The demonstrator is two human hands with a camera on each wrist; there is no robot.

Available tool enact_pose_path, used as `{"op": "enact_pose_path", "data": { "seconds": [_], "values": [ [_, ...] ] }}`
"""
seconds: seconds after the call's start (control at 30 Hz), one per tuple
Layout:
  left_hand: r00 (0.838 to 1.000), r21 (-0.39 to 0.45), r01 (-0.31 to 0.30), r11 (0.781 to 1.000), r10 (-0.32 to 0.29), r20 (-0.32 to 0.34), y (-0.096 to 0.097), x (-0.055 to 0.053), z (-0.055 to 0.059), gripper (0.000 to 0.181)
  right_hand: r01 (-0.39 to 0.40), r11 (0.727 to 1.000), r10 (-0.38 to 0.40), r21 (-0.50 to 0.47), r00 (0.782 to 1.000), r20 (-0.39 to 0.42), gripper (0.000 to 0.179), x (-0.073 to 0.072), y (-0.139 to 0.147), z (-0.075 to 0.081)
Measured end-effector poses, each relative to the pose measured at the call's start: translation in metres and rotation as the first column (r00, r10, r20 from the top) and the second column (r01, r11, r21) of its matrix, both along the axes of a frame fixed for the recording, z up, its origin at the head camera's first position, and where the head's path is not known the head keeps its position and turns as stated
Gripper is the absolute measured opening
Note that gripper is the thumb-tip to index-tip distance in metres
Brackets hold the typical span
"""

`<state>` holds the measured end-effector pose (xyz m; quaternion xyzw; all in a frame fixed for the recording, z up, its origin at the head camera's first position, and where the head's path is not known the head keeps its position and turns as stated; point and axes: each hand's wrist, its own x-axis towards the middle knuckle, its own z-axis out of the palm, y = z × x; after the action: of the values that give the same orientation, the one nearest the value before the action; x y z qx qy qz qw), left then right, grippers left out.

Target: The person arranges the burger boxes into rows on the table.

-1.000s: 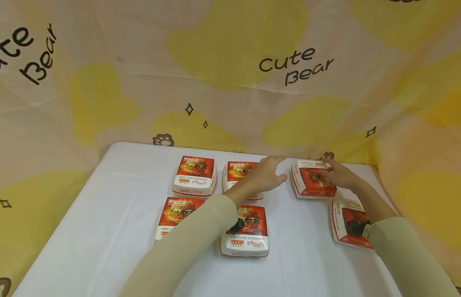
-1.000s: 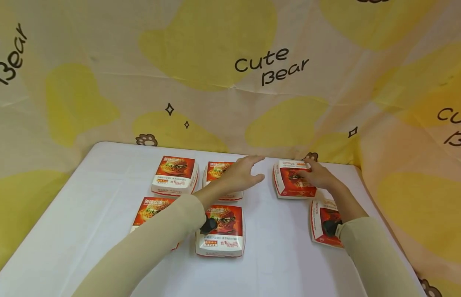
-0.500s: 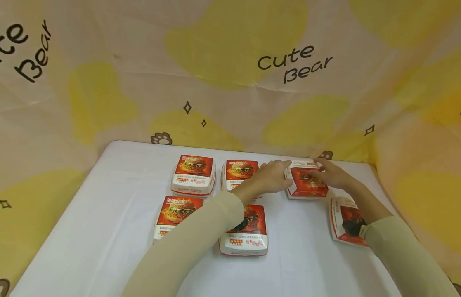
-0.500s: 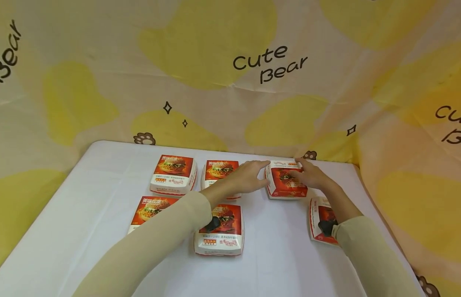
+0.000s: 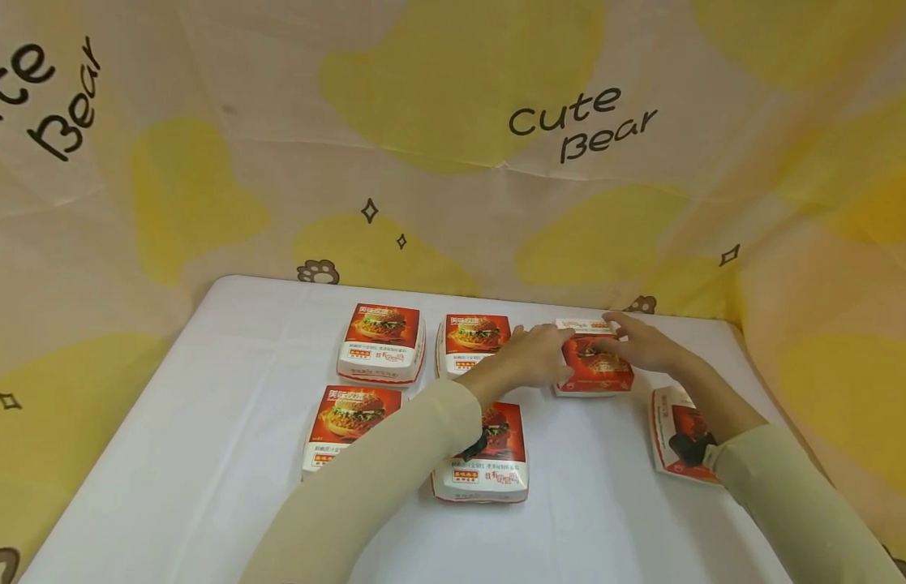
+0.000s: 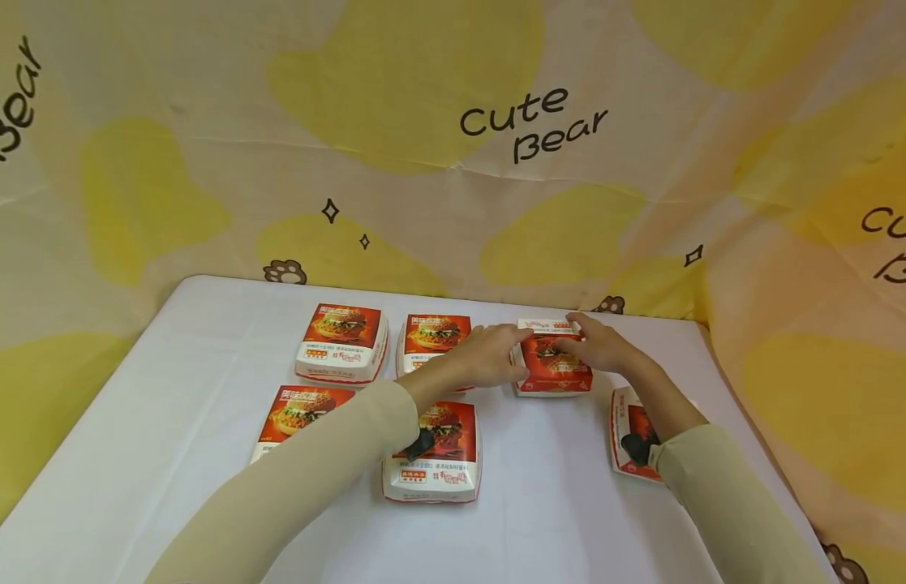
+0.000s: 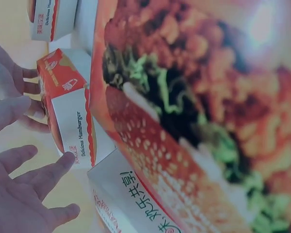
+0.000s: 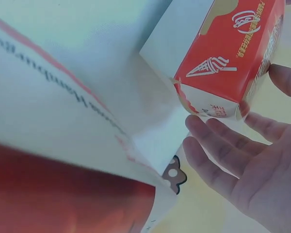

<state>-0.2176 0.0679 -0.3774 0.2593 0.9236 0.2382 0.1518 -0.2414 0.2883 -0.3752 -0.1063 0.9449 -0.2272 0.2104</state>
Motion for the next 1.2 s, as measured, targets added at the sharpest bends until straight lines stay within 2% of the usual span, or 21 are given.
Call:
{"op": "enact_pose_path", "data": {
  "seconds": [0.17, 0.33, 0.47, 0.6, 0.73, 0.87, 1.07, 1.2],
  "values": [
    [0.999, -0.017, 0.034, 0.999, -0.034, 0.003, 0.000, 0.001, -0.001, 0.066, -0.016, 1.000, 0.016, 0.006, 1.000, -0.009, 0.071, 0.001, -0.004, 0.001],
    [0.998, 0.004, 0.068, 0.998, -0.068, 0.012, 0.000, 0.000, -0.002, 0.062, -0.031, 0.999, 0.032, 0.021, 0.999, -0.032, 0.070, 0.003, -0.007, 0.002],
    [0.998, 0.019, 0.065, 0.998, -0.066, 0.023, 0.000, 0.000, -0.003, 0.062, -0.062, 0.998, 0.062, -0.007, 0.995, -0.077, 0.068, 0.002, -0.009, 0.001],
    [0.998, 0.027, 0.059, 0.998, -0.060, 0.034, 0.000, 0.000, -0.003, 0.061, -0.133, 0.990, 0.123, -0.056, 0.980, -0.158, 0.063, 0.000, -0.009, -0.002],
    [0.998, 0.027, 0.057, 0.998, -0.058, 0.031, -0.001, 0.000, -0.003, 0.057, -0.192, 0.980, 0.178, -0.044, 0.959, -0.219, 0.057, 0.000, -0.009, -0.003],
    [0.998, 0.037, 0.052, 0.998, -0.053, 0.024, -0.001, 0.000, -0.002, 0.056, -0.173, 0.985, 0.167, -0.008, 0.961, -0.219, 0.056, 0.001, -0.009, -0.002],
    [0.998, 0.024, 0.052, 0.998, -0.052, 0.023, 0.000, 0.000, 0.000, 0.058, -0.110, 0.994, 0.112, 0.024, 0.979, -0.168, 0.063, 0.003, -0.012, 0.003],
    [0.998, 0.017, 0.045, 0.999, -0.046, 0.036, 0.000, 0.000, -0.001, 0.057, -0.124, 0.992, 0.126, 0.023, 0.978, -0.166, 0.063, 0.004, -0.013, 0.003]
  ]
}}
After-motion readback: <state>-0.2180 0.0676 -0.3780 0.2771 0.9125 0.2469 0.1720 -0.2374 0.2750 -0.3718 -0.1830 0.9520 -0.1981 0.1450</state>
